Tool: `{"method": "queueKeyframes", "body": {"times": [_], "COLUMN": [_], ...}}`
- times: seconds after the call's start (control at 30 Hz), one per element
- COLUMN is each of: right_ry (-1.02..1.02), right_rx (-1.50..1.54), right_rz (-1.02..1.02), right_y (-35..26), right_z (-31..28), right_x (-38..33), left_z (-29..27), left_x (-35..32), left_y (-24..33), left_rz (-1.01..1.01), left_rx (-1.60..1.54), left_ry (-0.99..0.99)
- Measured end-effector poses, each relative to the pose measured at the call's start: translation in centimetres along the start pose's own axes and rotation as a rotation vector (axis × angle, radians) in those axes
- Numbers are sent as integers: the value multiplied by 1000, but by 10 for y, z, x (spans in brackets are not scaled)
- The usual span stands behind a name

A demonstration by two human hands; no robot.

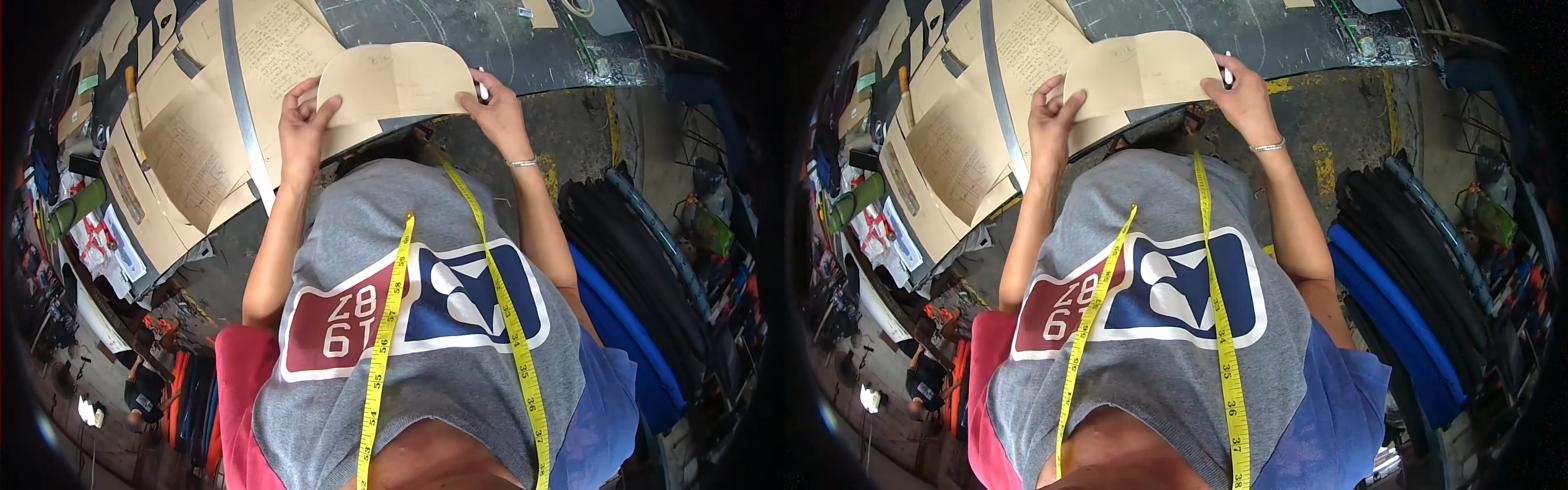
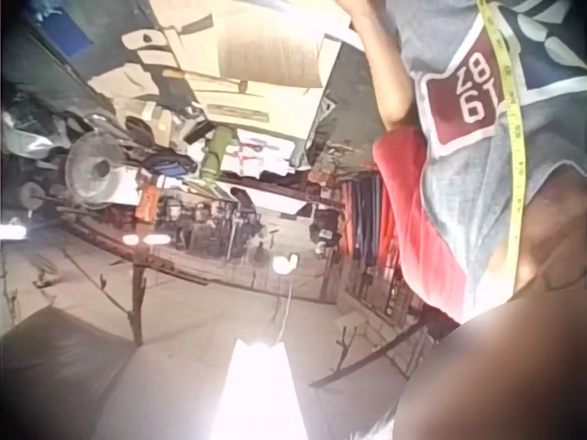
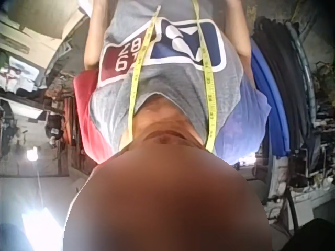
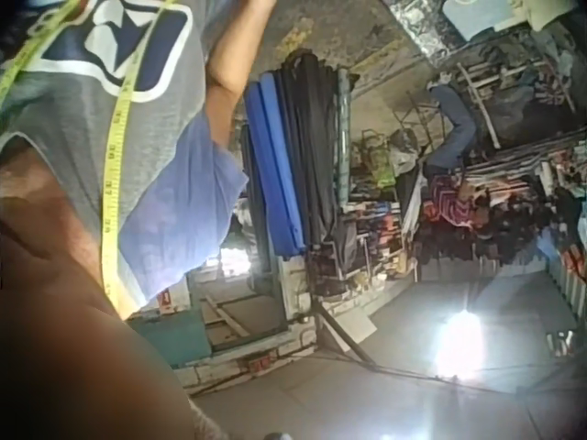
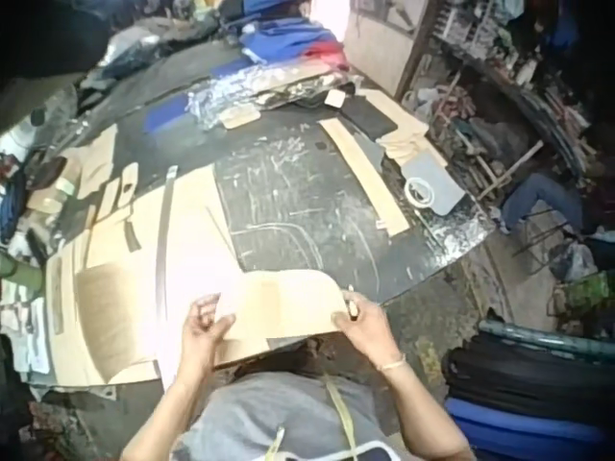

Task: The recorder is using a ruler and a marking pen to trace patterns on a piece of material for cutting.

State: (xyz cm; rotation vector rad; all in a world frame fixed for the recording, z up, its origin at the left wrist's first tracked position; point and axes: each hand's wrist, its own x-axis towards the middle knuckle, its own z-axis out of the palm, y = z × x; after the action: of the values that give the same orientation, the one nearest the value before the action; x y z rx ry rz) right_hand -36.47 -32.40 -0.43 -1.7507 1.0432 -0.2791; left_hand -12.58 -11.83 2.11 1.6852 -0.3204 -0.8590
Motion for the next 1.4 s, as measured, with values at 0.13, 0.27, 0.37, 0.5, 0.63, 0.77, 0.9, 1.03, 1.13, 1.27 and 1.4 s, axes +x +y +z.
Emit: {"method": "queueKeyframes", "body": {"times": [0.13,0.27,0.37,0.5,0.63,0.77,0.9,1.03,1.13,1.27,1.4], "right_ry": [164,230,236,222,173,144,186,184,195,170,173], "right_rx": [-210,-357,-338,-397,-409,-356,-342,-476,-526,-537,-528], "right_rz": [-75,-97,-92,-99,-79,-58,-132,-193,-229,-235,-250], "right_y": [-9,-12,-7,-10,-15,-9,-1,2,6,6,10], "right_z": [9,12,6,-2,-10,-20,-24,-18,-16,-19,-18], "right_x": [5,7,8,9,11,17,15,7,6,6,7], "left_z": [-9,-6,-5,-5,-6,-5,-4,-7,-6,-8,-9], "left_x": [-24,-27,-22,-17,-13,-14,-15,-13,-12,-12,-11], "left_y": [3,-4,-5,-6,-8,-7,-6,-7,-6,-11,-13], "left_rz": [59,89,58,82,103,61,79,86,76,70,84], "left_rx": [534,586,583,606,647,614,597,598,625,600,605], "left_ry": [-3,38,11,-15,-47,-63,-53,-52,-50,-57,-59]}}
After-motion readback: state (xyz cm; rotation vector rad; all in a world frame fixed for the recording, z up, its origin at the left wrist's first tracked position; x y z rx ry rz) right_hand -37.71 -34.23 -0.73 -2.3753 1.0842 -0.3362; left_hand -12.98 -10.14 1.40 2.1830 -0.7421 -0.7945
